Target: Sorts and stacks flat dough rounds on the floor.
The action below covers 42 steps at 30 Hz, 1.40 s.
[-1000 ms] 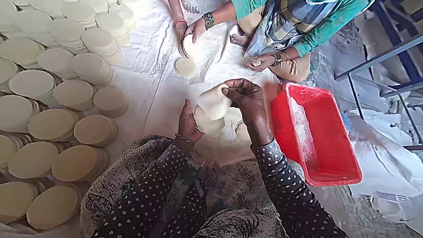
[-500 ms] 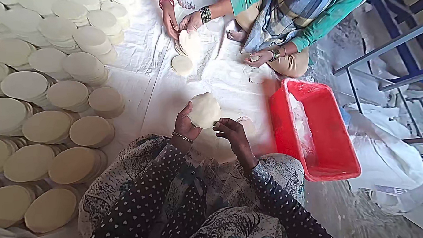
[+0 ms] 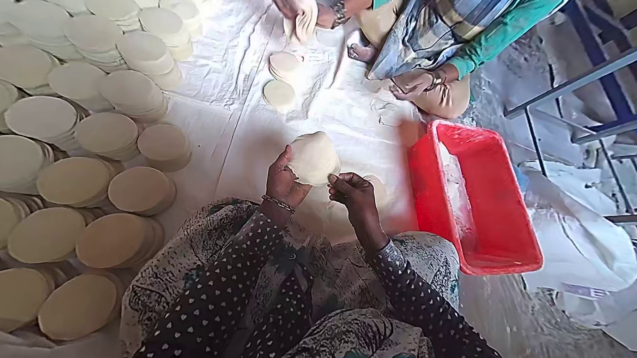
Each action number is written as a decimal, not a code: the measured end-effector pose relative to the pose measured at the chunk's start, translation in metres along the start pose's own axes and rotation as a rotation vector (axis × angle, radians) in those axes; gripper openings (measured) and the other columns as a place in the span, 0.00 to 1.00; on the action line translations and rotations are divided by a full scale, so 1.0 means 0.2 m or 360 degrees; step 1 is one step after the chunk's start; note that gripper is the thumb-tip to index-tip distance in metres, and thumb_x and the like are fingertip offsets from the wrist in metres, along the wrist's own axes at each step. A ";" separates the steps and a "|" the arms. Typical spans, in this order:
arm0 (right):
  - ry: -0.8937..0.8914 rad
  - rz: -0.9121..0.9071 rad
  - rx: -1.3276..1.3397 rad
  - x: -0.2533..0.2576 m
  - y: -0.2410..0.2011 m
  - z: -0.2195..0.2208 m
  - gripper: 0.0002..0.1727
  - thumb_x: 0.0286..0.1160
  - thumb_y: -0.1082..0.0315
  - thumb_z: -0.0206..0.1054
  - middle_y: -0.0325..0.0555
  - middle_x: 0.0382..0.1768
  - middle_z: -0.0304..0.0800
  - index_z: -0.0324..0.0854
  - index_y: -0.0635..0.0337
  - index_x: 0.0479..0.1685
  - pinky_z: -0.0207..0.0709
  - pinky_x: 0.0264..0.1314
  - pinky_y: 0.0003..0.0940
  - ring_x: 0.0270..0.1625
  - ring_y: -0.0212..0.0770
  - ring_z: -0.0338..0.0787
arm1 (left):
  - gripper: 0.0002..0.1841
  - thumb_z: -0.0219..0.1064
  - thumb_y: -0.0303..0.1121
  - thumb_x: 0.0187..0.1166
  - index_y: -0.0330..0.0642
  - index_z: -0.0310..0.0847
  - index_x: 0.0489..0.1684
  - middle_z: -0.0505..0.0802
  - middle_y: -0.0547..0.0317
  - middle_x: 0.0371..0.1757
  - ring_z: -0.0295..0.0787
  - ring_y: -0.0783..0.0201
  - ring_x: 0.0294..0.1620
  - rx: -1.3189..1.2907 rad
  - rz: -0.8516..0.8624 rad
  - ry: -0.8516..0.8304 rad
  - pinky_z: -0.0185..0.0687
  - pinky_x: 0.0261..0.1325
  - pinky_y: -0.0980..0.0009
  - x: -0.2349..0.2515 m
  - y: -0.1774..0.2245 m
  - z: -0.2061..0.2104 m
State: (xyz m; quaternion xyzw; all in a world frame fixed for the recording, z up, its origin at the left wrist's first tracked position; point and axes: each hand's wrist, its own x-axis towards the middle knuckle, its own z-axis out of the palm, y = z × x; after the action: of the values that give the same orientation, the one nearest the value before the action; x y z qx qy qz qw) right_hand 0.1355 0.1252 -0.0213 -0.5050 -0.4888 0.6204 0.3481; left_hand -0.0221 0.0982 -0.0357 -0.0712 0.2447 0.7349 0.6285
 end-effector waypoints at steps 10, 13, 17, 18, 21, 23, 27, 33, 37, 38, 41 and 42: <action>-0.0117 -0.0189 -0.0128 -0.04 0.04 0.14 0.06 0.77 0.67 0.75 0.39 0.25 0.89 0.87 0.61 0.36 0.81 0.24 0.23 0.18 0.28 0.82 | 0.29 0.38 0.60 0.92 0.53 0.69 0.77 0.85 0.60 0.71 0.81 0.64 0.72 0.0069 0.0102 -0.0131 0.79 0.73 0.61 -0.06 -0.01 0.01; -0.0116 -0.0097 -0.0050 -0.03 0.01 0.18 0.10 0.79 0.65 0.74 0.40 0.26 0.89 0.85 0.59 0.31 0.78 0.21 0.21 0.16 0.27 0.79 | 0.29 0.37 0.61 0.92 0.54 0.69 0.76 0.85 0.61 0.70 0.81 0.63 0.73 0.0034 0.0135 -0.0113 0.79 0.72 0.60 -0.07 0.00 0.02; -0.0162 0.0058 0.0106 -0.03 -0.05 0.19 0.12 0.83 0.64 0.69 0.37 0.26 0.88 0.84 0.56 0.28 0.75 0.20 0.20 0.17 0.26 0.77 | 0.32 0.34 0.62 0.91 0.49 0.69 0.75 0.86 0.52 0.68 0.83 0.56 0.71 -0.0060 0.0114 -0.0059 0.81 0.69 0.52 -0.03 0.02 0.06; -0.0174 0.0108 0.0170 -0.03 -0.06 0.18 0.13 0.83 0.64 0.68 0.37 0.26 0.88 0.85 0.55 0.28 0.75 0.20 0.20 0.17 0.26 0.77 | 0.32 0.33 0.61 0.91 0.49 0.69 0.76 0.85 0.52 0.69 0.83 0.56 0.71 -0.0062 0.0112 -0.0100 0.81 0.69 0.53 -0.03 0.01 0.05; -0.0230 0.0264 0.0338 -0.03 -0.11 0.16 0.10 0.85 0.63 0.66 0.35 0.27 0.87 0.85 0.53 0.33 0.73 0.19 0.18 0.17 0.25 0.76 | 0.31 0.34 0.60 0.92 0.50 0.68 0.77 0.85 0.50 0.69 0.83 0.53 0.70 -0.0090 0.0089 -0.0169 0.82 0.67 0.50 -0.02 0.01 0.04; -0.0265 0.0344 0.0390 -0.02 -0.13 0.15 0.08 0.85 0.62 0.65 0.35 0.28 0.87 0.85 0.52 0.38 0.73 0.18 0.18 0.18 0.24 0.77 | 0.30 0.34 0.59 0.92 0.50 0.69 0.75 0.86 0.49 0.67 0.85 0.52 0.67 -0.0104 0.0099 -0.0226 0.84 0.63 0.51 -0.01 0.01 0.03; -0.0266 0.0273 0.0356 -0.05 -0.18 0.11 0.09 0.85 0.62 0.64 0.36 0.34 0.92 0.85 0.50 0.36 0.75 0.21 0.17 0.21 0.25 0.82 | 0.28 0.36 0.59 0.92 0.56 0.71 0.75 0.86 0.57 0.69 0.85 0.59 0.68 0.0016 0.0116 -0.0300 0.84 0.64 0.58 -0.04 0.00 0.01; -0.0253 -0.0037 0.0302 -0.08 -0.22 0.03 0.11 0.79 0.69 0.67 0.38 0.25 0.89 0.84 0.52 0.26 0.76 0.22 0.18 0.20 0.25 0.82 | 0.27 0.38 0.58 0.92 0.55 0.69 0.78 0.84 0.57 0.72 0.81 0.58 0.74 -0.0005 0.0107 -0.0286 0.79 0.73 0.53 -0.05 0.00 0.01; -0.0218 -0.0264 0.0186 -0.09 -0.23 -0.09 0.06 0.77 0.69 0.70 0.34 0.27 0.88 0.85 0.48 0.32 0.78 0.25 0.17 0.24 0.25 0.83 | 0.26 0.39 0.54 0.93 0.49 0.69 0.76 0.85 0.52 0.70 0.82 0.54 0.73 -0.0145 0.0048 -0.0200 0.79 0.74 0.51 -0.03 0.00 0.04; -0.0192 -0.0291 0.0148 -0.10 -0.24 -0.13 0.05 0.77 0.69 0.71 0.34 0.29 0.89 0.86 0.48 0.34 0.79 0.26 0.18 0.25 0.25 0.84 | 0.26 0.38 0.54 0.94 0.48 0.69 0.76 0.85 0.51 0.69 0.82 0.54 0.72 -0.0153 0.0045 -0.0193 0.78 0.74 0.50 -0.03 0.00 0.04; -0.0107 -0.0368 0.0044 -0.16 -0.30 -0.27 0.05 0.77 0.71 0.70 0.35 0.35 0.93 0.87 0.48 0.43 0.87 0.38 0.23 0.34 0.28 0.91 | 0.26 0.36 0.52 0.94 0.50 0.68 0.78 0.86 0.53 0.70 0.83 0.55 0.72 -0.0018 0.0092 -0.0183 0.80 0.73 0.51 -0.03 0.00 0.03; -0.0072 -0.0405 0.0016 -0.20 -0.32 -0.32 0.05 0.78 0.72 0.69 0.36 0.37 0.92 0.87 0.50 0.44 0.90 0.43 0.27 0.36 0.30 0.92 | 0.26 0.35 0.51 0.95 0.49 0.69 0.77 0.87 0.53 0.69 0.84 0.55 0.70 0.0054 0.0128 -0.0161 0.81 0.72 0.51 -0.04 0.01 0.03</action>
State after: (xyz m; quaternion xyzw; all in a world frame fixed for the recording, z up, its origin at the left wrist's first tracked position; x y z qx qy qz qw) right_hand 0.2040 0.1232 0.0496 -0.4229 -0.5536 0.5849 0.4154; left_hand -0.0206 0.0941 -0.0279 -0.0135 0.2278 0.7579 0.6112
